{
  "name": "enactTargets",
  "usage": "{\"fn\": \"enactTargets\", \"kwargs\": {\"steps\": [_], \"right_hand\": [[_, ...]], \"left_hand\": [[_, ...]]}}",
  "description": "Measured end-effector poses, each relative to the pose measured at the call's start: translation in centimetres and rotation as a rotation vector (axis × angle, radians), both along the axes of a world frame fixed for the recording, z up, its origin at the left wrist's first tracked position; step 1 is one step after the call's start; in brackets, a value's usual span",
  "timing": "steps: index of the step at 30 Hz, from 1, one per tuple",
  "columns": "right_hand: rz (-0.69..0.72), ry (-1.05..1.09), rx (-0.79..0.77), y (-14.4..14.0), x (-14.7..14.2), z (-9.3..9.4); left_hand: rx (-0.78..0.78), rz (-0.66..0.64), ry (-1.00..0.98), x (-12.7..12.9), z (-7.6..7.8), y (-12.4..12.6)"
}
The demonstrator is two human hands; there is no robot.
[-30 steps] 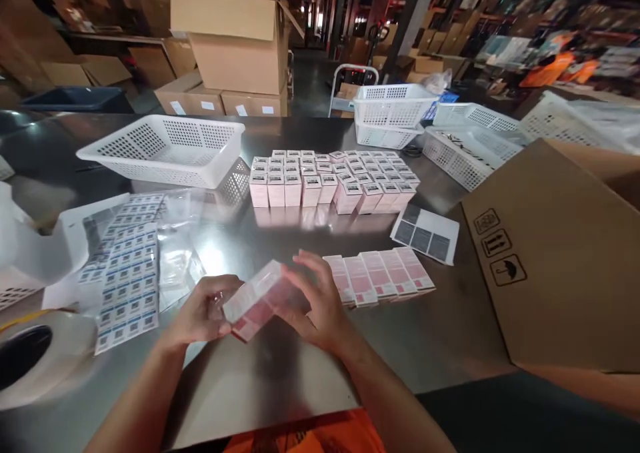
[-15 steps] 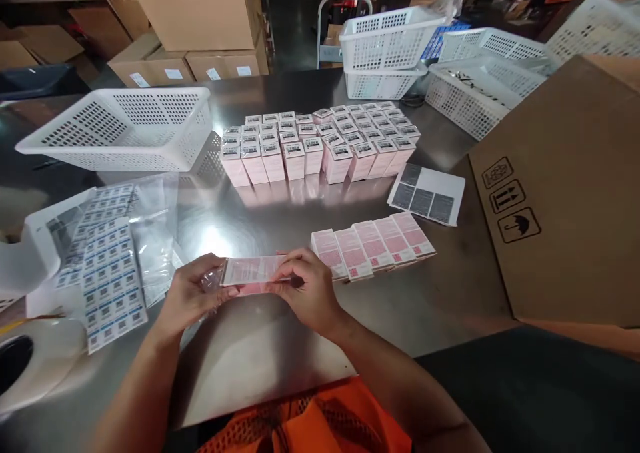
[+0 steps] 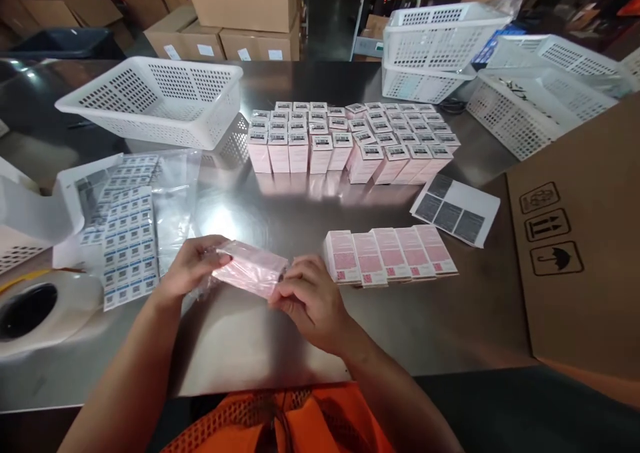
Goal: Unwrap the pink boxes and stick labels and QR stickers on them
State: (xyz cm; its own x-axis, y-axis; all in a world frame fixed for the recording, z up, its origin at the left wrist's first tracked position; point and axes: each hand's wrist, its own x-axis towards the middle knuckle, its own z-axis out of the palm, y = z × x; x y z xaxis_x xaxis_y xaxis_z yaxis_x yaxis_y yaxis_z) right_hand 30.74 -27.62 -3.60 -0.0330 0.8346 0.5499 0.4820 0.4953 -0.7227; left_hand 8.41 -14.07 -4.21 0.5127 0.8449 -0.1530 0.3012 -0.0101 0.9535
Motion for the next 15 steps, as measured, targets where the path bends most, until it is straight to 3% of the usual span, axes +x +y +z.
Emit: {"fn": "enactTargets", "kwargs": {"steps": [3,8,13,15], "right_hand": [[0.072,-0.008,-0.021,-0.1,0.1,0.3],[0.009,-0.341,-0.001,-0.3,0.8,0.6],[0.213,-0.361,-0.081,-0.7,2.7,1.6],[0.086,-0.353,-0.002,-0.5,3.3,1.6]], "left_hand": [[-0.056,0.040,-0.073,-0.8,-0.2,0.5],[-0.146,0.035,-0.080,-1.6,-0.3,1.0],[-0.230,0.007,-0.145,-2.6,-0.2,1.6],[-0.240,-0.012,-0.152,-2.6,-0.2,1.6]]}}
